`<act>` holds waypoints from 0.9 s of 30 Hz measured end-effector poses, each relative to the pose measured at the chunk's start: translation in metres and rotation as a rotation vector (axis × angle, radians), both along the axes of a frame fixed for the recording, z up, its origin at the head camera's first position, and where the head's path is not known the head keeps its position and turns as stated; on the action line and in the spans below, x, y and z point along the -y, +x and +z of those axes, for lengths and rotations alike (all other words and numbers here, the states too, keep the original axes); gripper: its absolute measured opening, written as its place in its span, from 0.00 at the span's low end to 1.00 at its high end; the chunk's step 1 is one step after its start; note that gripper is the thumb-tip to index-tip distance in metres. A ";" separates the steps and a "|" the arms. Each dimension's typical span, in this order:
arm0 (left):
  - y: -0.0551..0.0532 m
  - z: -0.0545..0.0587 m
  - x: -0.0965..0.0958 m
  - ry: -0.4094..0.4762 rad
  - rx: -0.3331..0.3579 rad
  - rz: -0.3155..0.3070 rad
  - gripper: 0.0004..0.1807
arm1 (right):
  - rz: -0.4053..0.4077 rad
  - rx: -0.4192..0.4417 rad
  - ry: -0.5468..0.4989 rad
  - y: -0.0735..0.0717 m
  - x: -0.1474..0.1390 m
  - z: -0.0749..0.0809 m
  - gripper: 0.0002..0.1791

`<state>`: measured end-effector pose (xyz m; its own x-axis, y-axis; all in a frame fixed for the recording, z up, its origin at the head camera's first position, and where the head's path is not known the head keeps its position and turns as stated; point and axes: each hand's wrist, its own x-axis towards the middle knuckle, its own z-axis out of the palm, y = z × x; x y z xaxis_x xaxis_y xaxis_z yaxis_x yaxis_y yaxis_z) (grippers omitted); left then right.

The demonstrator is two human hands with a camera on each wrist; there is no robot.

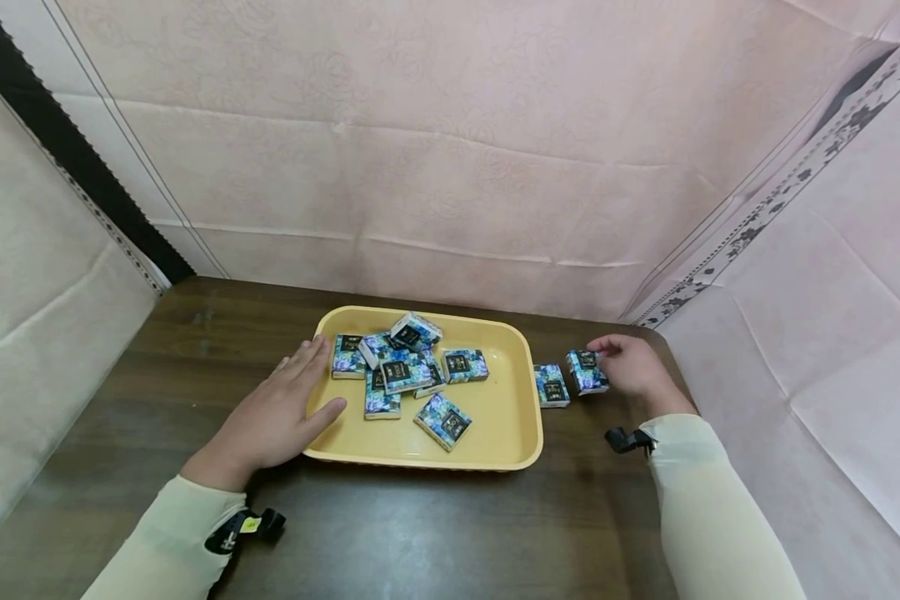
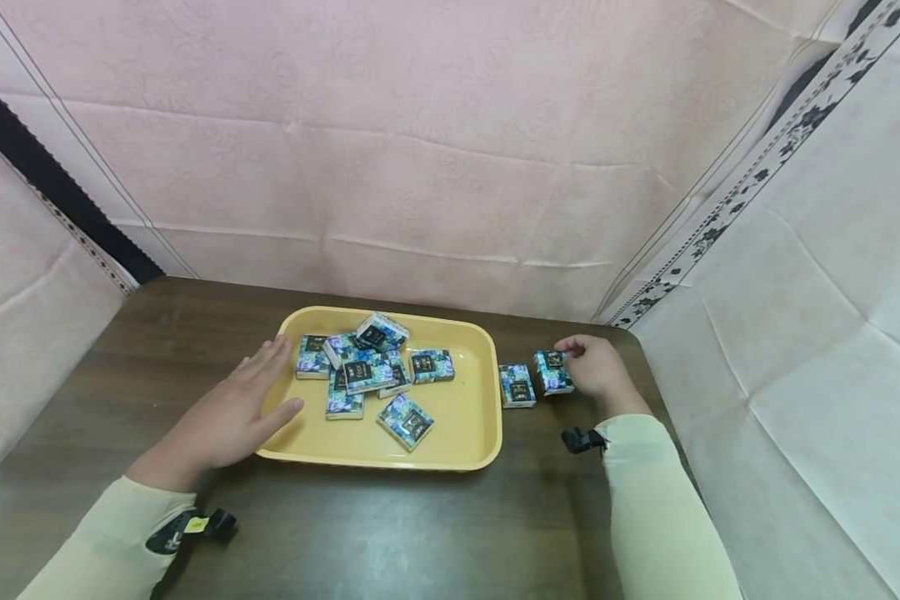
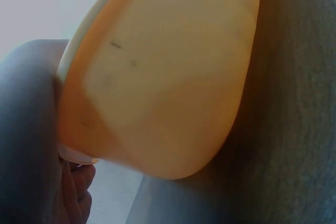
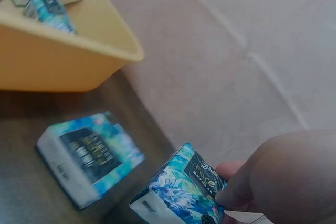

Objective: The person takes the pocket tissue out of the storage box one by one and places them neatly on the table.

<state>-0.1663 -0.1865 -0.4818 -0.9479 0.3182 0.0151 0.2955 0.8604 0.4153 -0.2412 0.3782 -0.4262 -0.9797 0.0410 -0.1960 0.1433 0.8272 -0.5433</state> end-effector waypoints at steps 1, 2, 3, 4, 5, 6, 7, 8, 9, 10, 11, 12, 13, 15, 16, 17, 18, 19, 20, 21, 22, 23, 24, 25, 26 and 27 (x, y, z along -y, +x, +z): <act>0.000 0.000 0.000 0.000 0.000 0.000 0.53 | -0.009 0.008 -0.012 0.000 0.000 -0.005 0.21; 0.000 0.001 0.000 0.000 0.000 0.000 0.53 | -0.016 0.015 -0.017 0.000 0.000 -0.010 0.21; 0.000 0.001 0.000 0.000 0.002 0.001 0.53 | -0.024 0.025 -0.025 0.000 0.001 -0.014 0.21; 0.000 0.001 0.000 0.000 0.005 0.002 0.53 | -0.032 0.033 -0.033 0.000 0.001 -0.019 0.21; 0.000 0.001 0.000 0.000 0.007 0.002 0.53 | -0.041 0.041 -0.036 0.000 0.001 -0.024 0.21; 0.000 0.002 0.000 0.000 0.010 0.002 0.53 | -0.052 0.048 -0.043 0.000 0.002 -0.028 0.21; 0.000 0.002 0.000 0.001 0.012 0.001 0.54 | -0.059 0.051 -0.049 0.000 0.002 -0.032 0.21; 0.000 0.002 0.000 0.003 0.012 0.000 0.54 | -0.065 0.053 -0.045 0.000 0.003 -0.035 0.21; 0.000 0.002 0.000 0.005 0.013 -0.001 0.54 | -0.070 0.053 -0.043 0.000 0.003 -0.037 0.21; 0.000 0.002 0.000 0.006 0.011 -0.003 0.54 | -0.075 0.050 -0.037 0.001 0.004 -0.039 0.20; -0.001 0.002 0.001 0.008 0.010 -0.005 0.54 | -0.079 0.048 -0.034 0.001 0.004 -0.041 0.20; -0.001 0.001 0.001 0.010 0.009 -0.006 0.54 | -0.082 0.048 -0.027 0.001 0.005 -0.041 0.20; -0.001 0.001 0.001 0.011 0.007 -0.008 0.54 | -0.086 0.050 -0.019 0.001 0.006 -0.041 0.20; -0.001 0.001 0.002 0.014 0.005 -0.012 0.54 | -0.088 0.060 -0.008 0.002 0.007 -0.040 0.20; -0.001 0.001 0.002 0.015 0.005 -0.014 0.54 | -0.083 0.066 0.002 0.002 0.007 -0.038 0.20; -0.001 0.001 0.002 0.015 0.006 -0.014 0.54 | -0.075 0.070 0.015 0.002 0.008 -0.037 0.20; -0.001 0.001 0.002 0.017 0.005 -0.015 0.53 | -0.068 0.075 0.031 0.002 0.008 -0.036 0.20; -0.001 0.002 0.002 0.017 0.005 -0.015 0.53 | -0.057 0.073 0.048 0.003 0.008 -0.034 0.20; -0.001 0.002 0.001 0.017 0.006 -0.015 0.53 | -0.045 0.067 0.065 0.003 0.009 -0.031 0.21; -0.001 0.002 0.001 0.017 0.007 -0.015 0.53 | -0.032 0.053 0.088 0.004 0.009 -0.028 0.21; -0.001 0.002 0.001 0.015 0.009 -0.014 0.53 | -0.018 0.032 0.105 0.004 0.011 -0.024 0.22; -0.001 0.002 0.001 0.015 0.009 -0.013 0.53 | -0.006 0.004 0.119 0.005 0.013 -0.020 0.22; -0.001 0.002 0.001 0.014 0.009 -0.012 0.54 | 0.007 -0.023 0.131 0.006 0.016 -0.015 0.22; -0.001 0.002 0.001 0.014 0.011 -0.011 0.54 | 0.023 -0.055 0.142 0.007 0.020 -0.010 0.22; -0.001 0.002 0.001 0.014 0.010 -0.012 0.54 | 0.040 -0.085 0.144 0.008 0.025 -0.004 0.22; -0.001 0.001 0.001 0.014 0.009 -0.012 0.53 | 0.063 -0.115 0.148 0.008 0.030 0.001 0.22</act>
